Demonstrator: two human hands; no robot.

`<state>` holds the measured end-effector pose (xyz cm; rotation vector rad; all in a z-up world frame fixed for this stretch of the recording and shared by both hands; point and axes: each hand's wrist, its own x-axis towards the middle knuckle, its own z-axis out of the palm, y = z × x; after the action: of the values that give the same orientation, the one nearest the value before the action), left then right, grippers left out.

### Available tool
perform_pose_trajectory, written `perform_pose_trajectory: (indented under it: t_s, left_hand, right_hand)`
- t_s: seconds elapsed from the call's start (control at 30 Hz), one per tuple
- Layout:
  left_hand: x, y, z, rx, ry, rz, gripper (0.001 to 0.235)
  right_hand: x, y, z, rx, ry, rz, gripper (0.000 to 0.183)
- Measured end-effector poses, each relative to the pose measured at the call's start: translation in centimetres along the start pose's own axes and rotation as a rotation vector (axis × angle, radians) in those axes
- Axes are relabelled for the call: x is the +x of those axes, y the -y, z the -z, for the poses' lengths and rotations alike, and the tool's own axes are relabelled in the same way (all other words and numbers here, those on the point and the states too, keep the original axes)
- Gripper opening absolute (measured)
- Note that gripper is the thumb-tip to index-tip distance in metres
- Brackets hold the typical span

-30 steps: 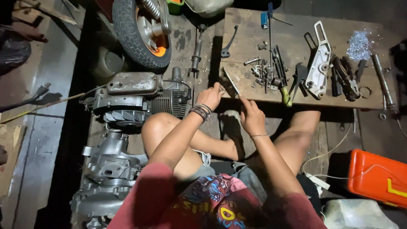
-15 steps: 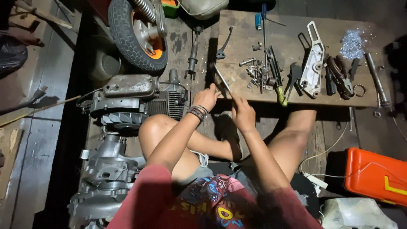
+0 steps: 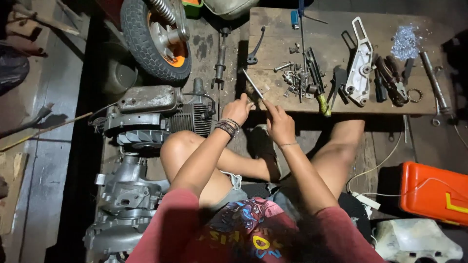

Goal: Cleaning small motorcycle engine parts using a brush and solvent on a wooden board.

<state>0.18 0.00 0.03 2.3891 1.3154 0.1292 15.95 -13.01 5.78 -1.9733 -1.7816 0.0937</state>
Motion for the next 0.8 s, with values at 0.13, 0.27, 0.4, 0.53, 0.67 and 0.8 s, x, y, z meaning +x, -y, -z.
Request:
perform_pose_trajectory:
  t_s: [0.13,0.27,0.4,0.53,0.67,0.8]
  left_hand:
    - [-0.6,-0.4,0.8,-0.017,0.009,0.003,0.037]
    - [-0.4,-0.4,1.3,-0.014,-0.006,-0.001,0.038]
    - [-0.2,-0.1,0.6,-0.024,0.002,0.0,0.044]
    - [-0.7,-0.5,1.4,-0.005,-0.006,-0.011,0.039]
    - [-0.3,0.0,0.6,0.012,-0.021,-0.023,0.043]
    - [-0.4,-0.2,0.5,0.031,-0.042,-0.019,0.043]
  right_hand:
    - [-3.9,-1.4,1.7,0.04,0.057,-0.062,0.065]
    - [-3.1,-0.7,2.9,0.153,-0.004,-0.064,0.06]
    - [0.9,1.6,2.8,0.205,-0.132,-0.024,0.051]
    - [1.2,1.0,1.7,0.199,-0.093,-0.029,0.051]
    - [-2.4,-1.3,1.9,0.154,-0.039,-0.026,0.055]
    - [-3.5,-1.6,3.3,0.202,0.003,-0.039,0.059]
